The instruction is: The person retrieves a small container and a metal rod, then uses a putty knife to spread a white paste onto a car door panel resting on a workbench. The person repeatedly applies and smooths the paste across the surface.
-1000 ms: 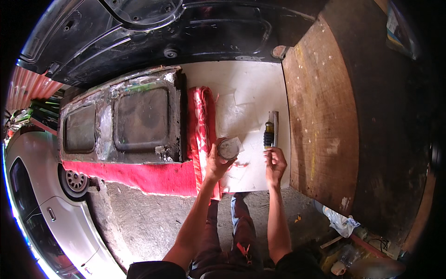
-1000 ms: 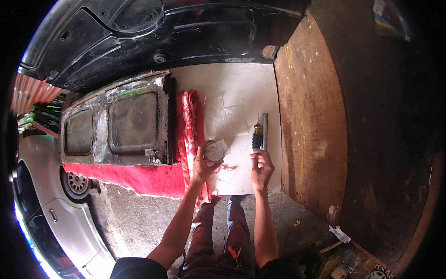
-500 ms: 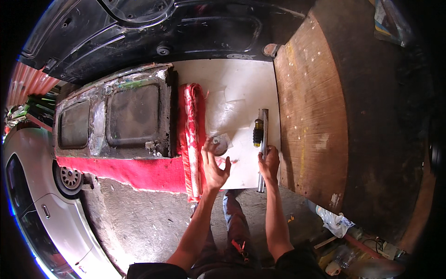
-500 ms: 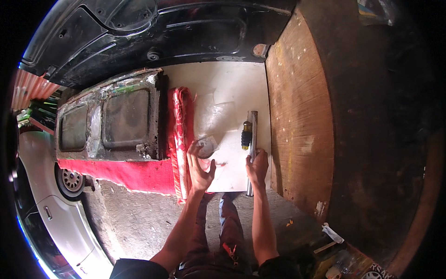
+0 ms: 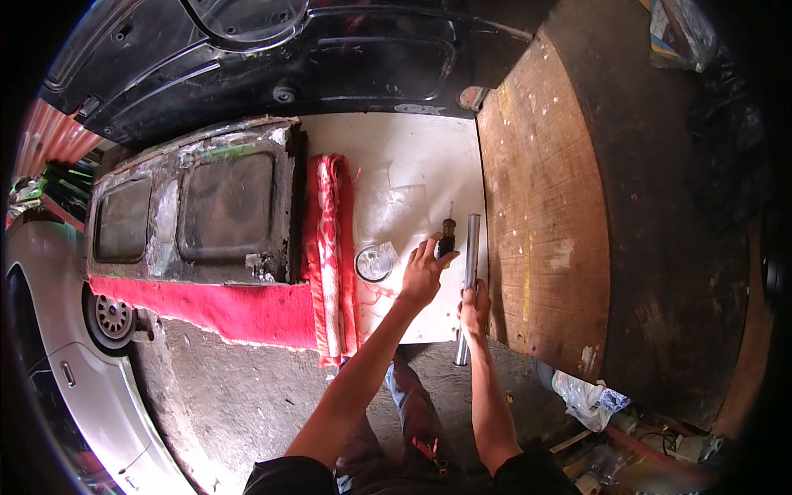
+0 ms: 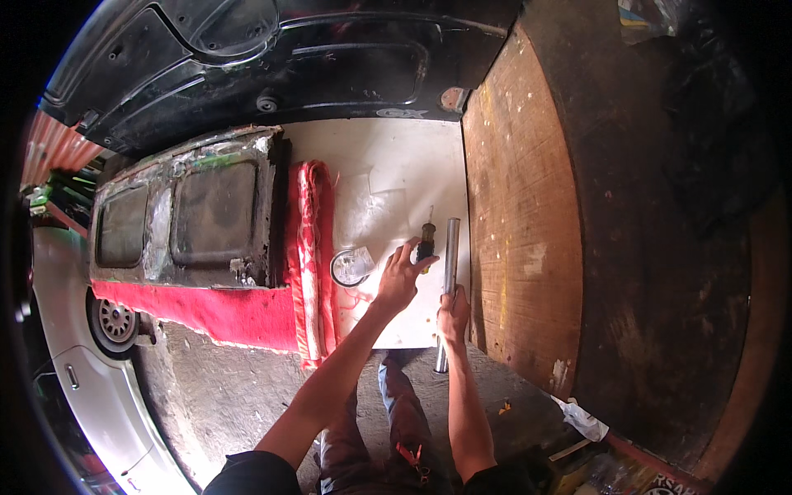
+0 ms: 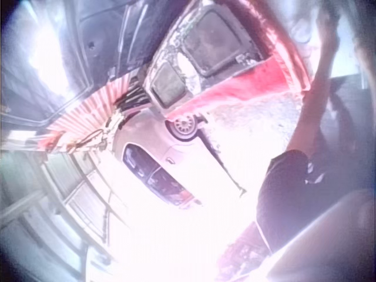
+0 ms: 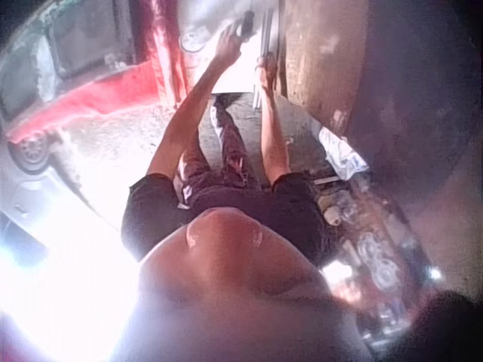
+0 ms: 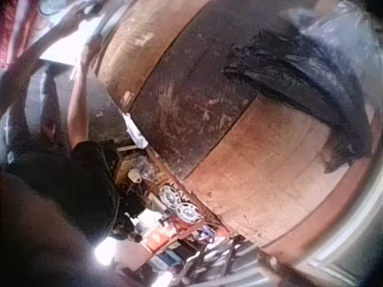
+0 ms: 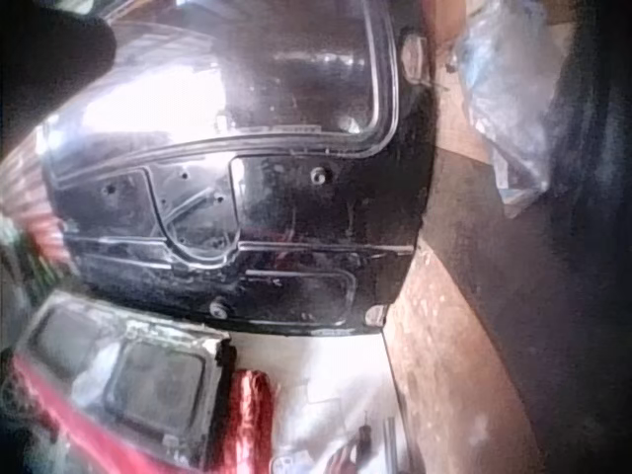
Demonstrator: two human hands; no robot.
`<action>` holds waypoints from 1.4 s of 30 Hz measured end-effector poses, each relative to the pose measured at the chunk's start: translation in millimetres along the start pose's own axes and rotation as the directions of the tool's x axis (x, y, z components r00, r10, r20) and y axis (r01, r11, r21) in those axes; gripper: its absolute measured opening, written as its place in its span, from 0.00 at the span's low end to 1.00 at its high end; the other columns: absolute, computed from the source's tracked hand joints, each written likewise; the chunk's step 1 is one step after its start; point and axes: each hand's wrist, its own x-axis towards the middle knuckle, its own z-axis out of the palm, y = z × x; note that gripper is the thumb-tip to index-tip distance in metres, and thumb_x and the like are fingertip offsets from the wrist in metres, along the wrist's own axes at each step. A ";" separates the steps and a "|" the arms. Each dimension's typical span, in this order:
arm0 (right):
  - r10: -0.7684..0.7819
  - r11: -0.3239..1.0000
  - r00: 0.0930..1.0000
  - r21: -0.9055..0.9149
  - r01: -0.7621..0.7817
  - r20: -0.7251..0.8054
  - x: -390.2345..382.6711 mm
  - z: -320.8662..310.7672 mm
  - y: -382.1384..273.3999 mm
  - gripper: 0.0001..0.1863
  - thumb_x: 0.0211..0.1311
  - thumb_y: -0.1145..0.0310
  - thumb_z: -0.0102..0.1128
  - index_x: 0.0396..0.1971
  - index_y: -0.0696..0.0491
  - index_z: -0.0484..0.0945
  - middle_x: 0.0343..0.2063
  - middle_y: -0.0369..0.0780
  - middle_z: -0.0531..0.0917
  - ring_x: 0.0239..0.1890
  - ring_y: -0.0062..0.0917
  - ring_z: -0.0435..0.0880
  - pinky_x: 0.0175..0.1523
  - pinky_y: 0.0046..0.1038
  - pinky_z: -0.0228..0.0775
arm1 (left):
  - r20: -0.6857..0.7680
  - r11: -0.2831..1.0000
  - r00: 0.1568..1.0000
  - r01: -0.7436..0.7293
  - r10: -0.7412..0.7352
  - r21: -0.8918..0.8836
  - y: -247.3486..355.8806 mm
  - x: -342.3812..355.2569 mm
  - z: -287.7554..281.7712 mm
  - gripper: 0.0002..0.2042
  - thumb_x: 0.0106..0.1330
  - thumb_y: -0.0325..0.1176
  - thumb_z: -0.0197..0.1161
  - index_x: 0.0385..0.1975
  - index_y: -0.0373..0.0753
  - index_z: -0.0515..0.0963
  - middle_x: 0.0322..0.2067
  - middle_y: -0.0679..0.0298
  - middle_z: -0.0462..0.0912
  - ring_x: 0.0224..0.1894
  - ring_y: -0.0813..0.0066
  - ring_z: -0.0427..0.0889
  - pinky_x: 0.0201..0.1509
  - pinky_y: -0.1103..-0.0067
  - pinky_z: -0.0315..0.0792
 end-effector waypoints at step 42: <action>-0.400 0.897 0.772 0.384 0.219 0.493 -210.2 112.7 -178.8 0.10 0.67 0.63 0.40 0.40 0.52 0.67 0.16 0.32 0.68 0.07 0.15 0.60 0.11 0.19 0.52 | -0.668 0.743 0.563 -0.136 -0.486 -0.655 -1.6 -316.6 -314.3 0.23 0.74 0.49 0.48 0.52 0.33 0.66 0.40 0.60 0.75 0.40 0.75 0.72 0.47 0.77 0.67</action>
